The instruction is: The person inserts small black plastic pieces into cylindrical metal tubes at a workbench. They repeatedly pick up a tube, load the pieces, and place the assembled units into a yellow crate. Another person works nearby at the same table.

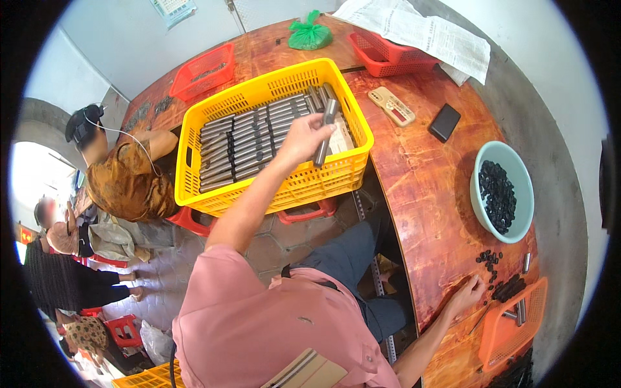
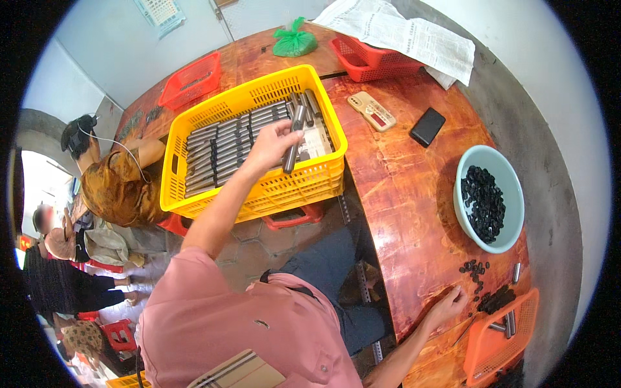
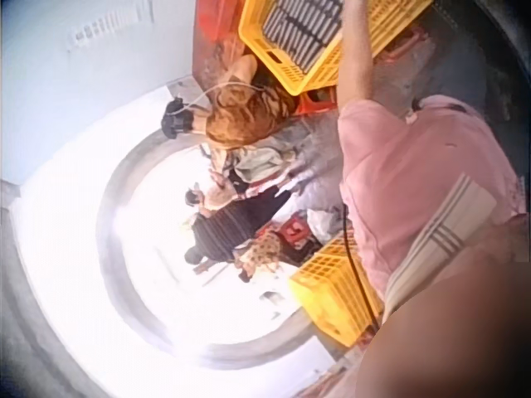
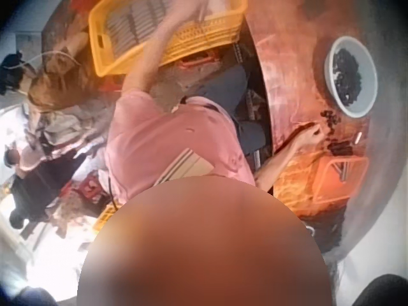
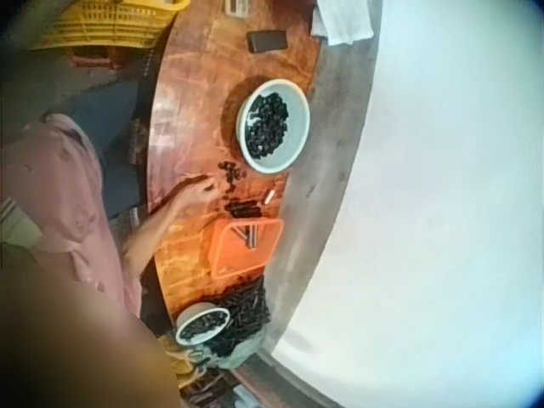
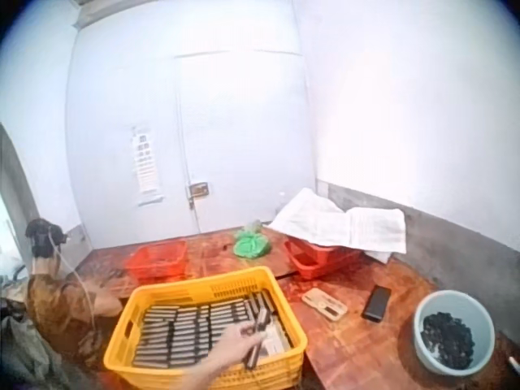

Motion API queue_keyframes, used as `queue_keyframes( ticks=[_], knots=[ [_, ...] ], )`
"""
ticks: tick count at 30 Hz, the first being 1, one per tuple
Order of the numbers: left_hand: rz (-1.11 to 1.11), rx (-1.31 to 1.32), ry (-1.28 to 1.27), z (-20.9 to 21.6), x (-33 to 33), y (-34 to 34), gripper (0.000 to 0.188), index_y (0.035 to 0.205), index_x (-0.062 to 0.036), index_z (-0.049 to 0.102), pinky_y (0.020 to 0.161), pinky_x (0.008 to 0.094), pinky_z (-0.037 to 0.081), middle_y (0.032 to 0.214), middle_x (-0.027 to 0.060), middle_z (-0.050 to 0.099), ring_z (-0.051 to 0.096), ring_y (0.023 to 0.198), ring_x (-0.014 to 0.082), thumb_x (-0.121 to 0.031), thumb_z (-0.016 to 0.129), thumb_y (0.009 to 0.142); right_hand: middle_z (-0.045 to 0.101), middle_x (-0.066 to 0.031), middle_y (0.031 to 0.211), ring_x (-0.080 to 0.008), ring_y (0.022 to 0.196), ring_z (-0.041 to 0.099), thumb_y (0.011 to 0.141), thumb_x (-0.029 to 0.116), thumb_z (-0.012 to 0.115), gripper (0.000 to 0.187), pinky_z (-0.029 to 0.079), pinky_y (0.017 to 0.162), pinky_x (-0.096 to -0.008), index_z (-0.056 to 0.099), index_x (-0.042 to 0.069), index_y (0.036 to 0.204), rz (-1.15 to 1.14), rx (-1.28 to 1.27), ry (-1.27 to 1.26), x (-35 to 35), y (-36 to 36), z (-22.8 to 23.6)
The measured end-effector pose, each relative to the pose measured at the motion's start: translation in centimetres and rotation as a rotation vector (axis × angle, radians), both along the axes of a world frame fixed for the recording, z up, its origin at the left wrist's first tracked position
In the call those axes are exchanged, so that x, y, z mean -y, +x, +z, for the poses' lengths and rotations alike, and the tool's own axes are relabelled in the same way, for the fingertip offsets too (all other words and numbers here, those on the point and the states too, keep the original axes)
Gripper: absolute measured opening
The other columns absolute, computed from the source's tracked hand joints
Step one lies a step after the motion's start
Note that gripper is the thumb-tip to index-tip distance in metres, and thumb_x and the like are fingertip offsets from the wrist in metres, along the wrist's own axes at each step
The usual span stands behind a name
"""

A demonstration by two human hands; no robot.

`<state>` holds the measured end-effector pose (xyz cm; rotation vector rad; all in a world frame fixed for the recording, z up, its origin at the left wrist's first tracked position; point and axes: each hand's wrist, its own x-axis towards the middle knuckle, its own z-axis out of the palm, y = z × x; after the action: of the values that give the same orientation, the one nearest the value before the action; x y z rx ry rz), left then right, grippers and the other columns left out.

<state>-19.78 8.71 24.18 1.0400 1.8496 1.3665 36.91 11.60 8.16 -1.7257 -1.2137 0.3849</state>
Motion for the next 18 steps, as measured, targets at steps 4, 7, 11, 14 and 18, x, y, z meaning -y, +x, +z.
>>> queue_keyframes(
  ticks=[4,7,11,14,18],
  knots=[
    [-0.002,0.063,-0.166,-4.0,-3.5,-5.5,0.032,0.108,0.0067,0.069,0.067,0.0286,0.053,0.088,0.0081,0.071,0.065,0.075,0.0132,-0.022,0.072,0.094,0.055,-0.0059,0.088,-0.019,0.081,0.05,0.105,0.028,0.057,0.031,0.044,0.076,-0.0359,0.061,-0.002,0.101,0.031,0.027,-0.001,-0.1,0.3,-0.4],
    [0.005,0.063,-0.254,-8.0,-5.8,-8.1,0.04,0.105,0.0103,0.067,0.062,0.0312,0.056,0.088,0.0124,0.072,0.068,0.069,0.0189,-0.025,0.075,0.089,0.058,-0.0094,0.09,-0.0225,0.083,0.052,0.104,0.025,0.057,0.029,0.045,0.078,-0.0382,0.062,-0.004,0.102,0.056,0.107,-0.008,-0.2,0.4,-0.8],
    [0.021,-0.114,-0.331,-10.6,-7.3,-7.9,0.087,0.153,0.0009,0.029,0.064,0.0372,0.059,0.094,0.0193,0.073,0.072,0.064,0.0236,-0.024,0.076,0.084,0.061,-0.015,0.094,-0.028,0.088,0.056,0.101,0.019,0.059,0.026,0.046,0.083,-0.0412,0.063,-0.007,0.104,0.029,0.159,-0.064,-0.3,0.4,-0.3],
    [-0.116,-0.226,-0.363,-9.4,-7.3,-6.3,0.082,0.156,-0.0089,0.029,0.075,0.0395,0.06,0.092,0.0202,0.074,0.074,0.065,0.027,-0.025,0.071,0.087,0.061,-0.016,0.095,-0.0295,0.089,0.056,0.101,0.019,0.059,0.026,0.046,0.083,-0.0426,0.063,-0.007,0.103,0.02,0.185,-0.101,0.1,-0.3,0.8],
    [-0.213,-0.499,-0.477,-11.4,-7.5,-7.0,0.061,0.142,-0.0058,0.05,0.086,0.0432,0.058,0.101,0.0209,0.073,0.074,0.088,0.0339,-0.024,0.07,0.087,0.06,-0.017,0.095,-0.0315,0.089,0.056,0.102,0.021,0.06,0.027,0.046,0.082,-0.0439,0.063,-0.006,0.103,0.044,0.255,-0.076,-0.2,-0.5,0.7]
  ],
)
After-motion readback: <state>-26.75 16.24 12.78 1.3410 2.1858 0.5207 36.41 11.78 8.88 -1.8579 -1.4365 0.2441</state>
